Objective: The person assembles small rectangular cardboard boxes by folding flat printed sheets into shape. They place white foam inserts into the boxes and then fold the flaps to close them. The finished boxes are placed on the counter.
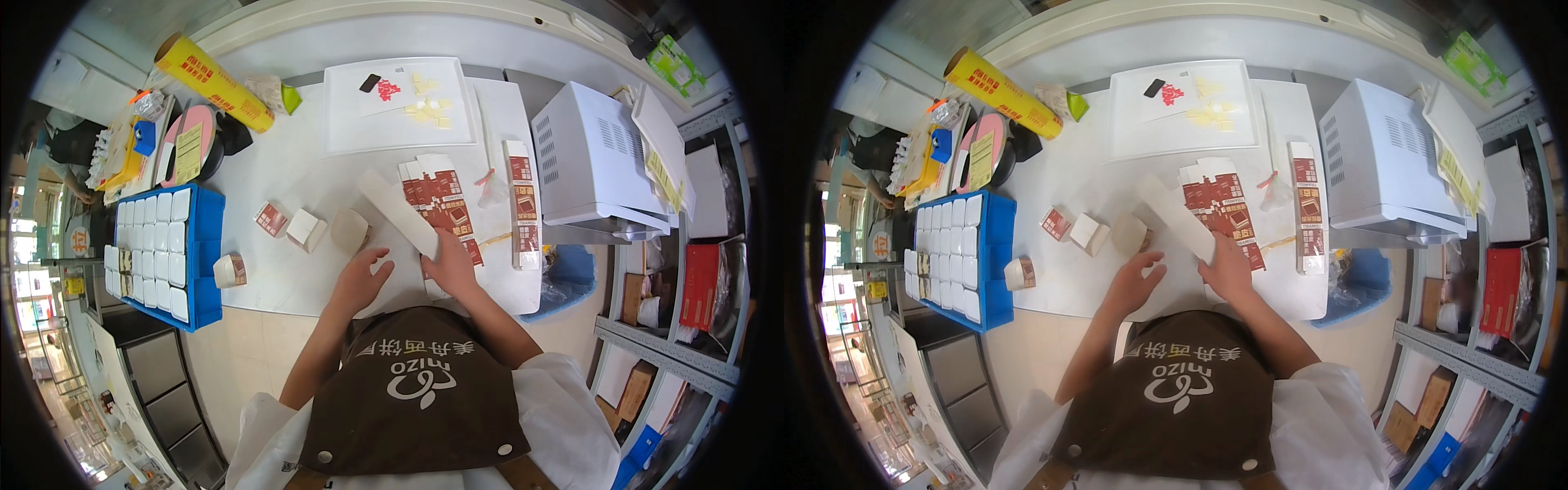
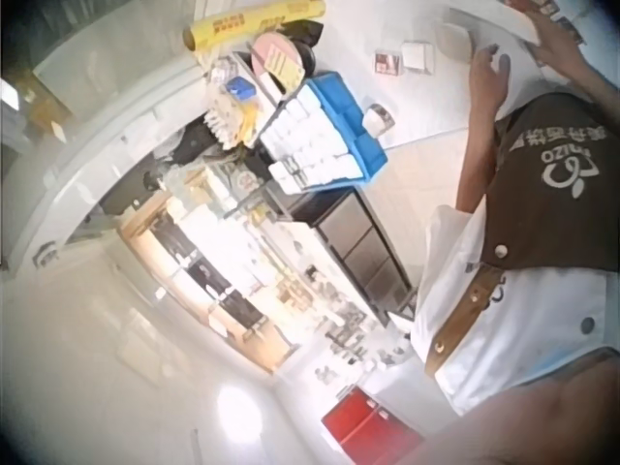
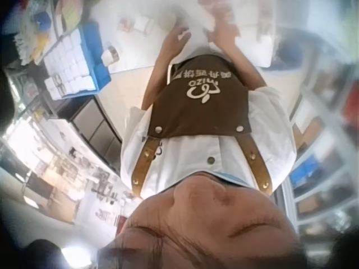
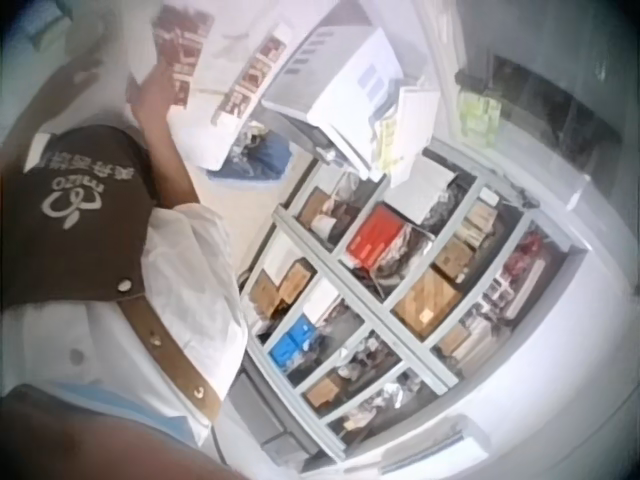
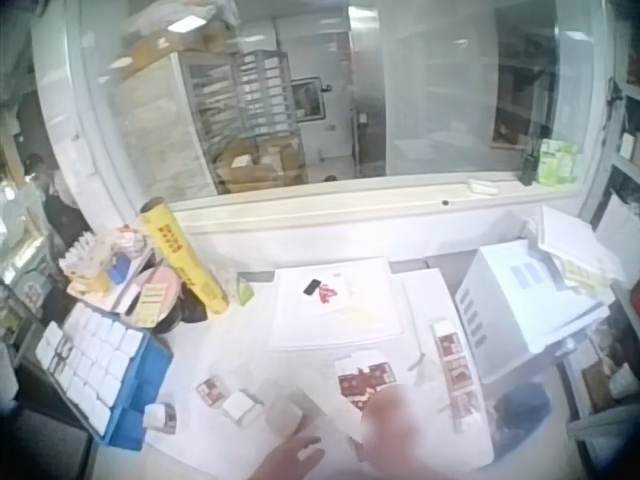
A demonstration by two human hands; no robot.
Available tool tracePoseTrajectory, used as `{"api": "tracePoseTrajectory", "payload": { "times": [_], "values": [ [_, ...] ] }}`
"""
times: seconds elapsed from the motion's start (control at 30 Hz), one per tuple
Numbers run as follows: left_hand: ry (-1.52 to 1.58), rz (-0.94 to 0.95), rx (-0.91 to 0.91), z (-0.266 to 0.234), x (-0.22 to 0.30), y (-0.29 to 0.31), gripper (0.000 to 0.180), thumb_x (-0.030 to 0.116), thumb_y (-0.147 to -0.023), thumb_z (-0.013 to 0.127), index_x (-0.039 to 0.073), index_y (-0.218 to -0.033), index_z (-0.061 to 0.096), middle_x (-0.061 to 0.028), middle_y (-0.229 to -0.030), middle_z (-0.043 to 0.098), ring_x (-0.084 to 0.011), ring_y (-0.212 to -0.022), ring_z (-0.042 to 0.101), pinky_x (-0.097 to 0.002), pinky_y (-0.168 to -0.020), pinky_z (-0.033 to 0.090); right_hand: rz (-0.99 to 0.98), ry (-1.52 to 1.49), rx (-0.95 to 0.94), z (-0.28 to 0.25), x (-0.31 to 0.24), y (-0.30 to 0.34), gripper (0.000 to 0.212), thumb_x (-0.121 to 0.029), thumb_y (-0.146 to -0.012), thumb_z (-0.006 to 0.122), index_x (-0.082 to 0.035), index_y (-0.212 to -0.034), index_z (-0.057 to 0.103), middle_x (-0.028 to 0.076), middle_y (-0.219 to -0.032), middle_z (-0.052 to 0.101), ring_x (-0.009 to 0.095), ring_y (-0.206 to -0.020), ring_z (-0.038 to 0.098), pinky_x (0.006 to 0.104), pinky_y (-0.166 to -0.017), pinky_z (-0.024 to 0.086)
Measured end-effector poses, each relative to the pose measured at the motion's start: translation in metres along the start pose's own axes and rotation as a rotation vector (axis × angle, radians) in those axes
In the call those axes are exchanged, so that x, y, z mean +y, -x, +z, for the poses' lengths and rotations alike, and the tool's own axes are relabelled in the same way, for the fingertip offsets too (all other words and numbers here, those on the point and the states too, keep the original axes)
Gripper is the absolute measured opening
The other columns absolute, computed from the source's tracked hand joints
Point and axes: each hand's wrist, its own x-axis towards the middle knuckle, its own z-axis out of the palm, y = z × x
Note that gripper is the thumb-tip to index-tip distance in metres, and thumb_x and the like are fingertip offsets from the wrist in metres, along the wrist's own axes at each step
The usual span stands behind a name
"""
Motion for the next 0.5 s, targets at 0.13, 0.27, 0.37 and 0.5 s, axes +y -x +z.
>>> {"api": "tracePoseTrajectory", "payload": {
  "times": [0.13,0.27,0.37,0.5],
  "values": [
    [0.371,0.028,0.007,-0.007,-0.010,-0.006,0.053,0.039,-0.098,0.058,0.001,-0.135,0.050,-0.0117,-0.131,0.060,-0.0267,-0.119,0.057,-0.0375,-0.102,0.043,-0.008,-0.469,-0.391,-0.038,-0.031,0.003,0.066,-0.018,-0.083,0.071,-0.006,-0.143,0.046,0.011,-0.126,0.057,0.019,-0.105,0.056,0.0310,-0.089,0.047],
    [1.104,0.284,0.222,-0.027,0.023,-0.009,0.067,0.053,-0.100,0.050,0.005,-0.145,0.038,-0.0059,-0.128,0.058,-0.0216,-0.115,0.056,-0.0358,-0.101,0.042,-0.138,-0.466,-0.730,-0.055,-0.047,0.005,0.068,-0.024,-0.083,0.073,-0.013,-0.145,0.047,0.013,-0.124,0.059,0.021,-0.102,0.058,0.0337,-0.090,0.048],
    [1.208,0.322,0.368,-0.059,0.032,-0.011,0.074,0.063,-0.097,0.045,0.006,-0.145,0.038,-0.0022,-0.110,0.057,-0.0136,-0.093,0.053,-0.0312,-0.088,0.044,-0.193,-0.405,-0.795,-0.065,-0.061,0.005,0.068,-0.030,-0.084,0.073,-0.013,-0.144,0.048,0.015,-0.119,0.063,0.024,-0.104,0.059,0.0351,-0.091,0.048],
    [1.211,0.456,0.369,-0.088,0.038,-0.006,0.078,0.067,-0.094,0.046,0.006,-0.142,0.041,-0.0002,-0.095,0.051,-0.0106,-0.072,0.041,-0.0261,-0.068,0.038,-0.108,-0.378,-0.877,-0.071,-0.050,0.010,0.061,-0.025,-0.086,0.072,-0.011,-0.141,0.049,0.010,-0.103,0.065,0.017,-0.098,0.060,0.0306,-0.084,0.048]
  ]
}}
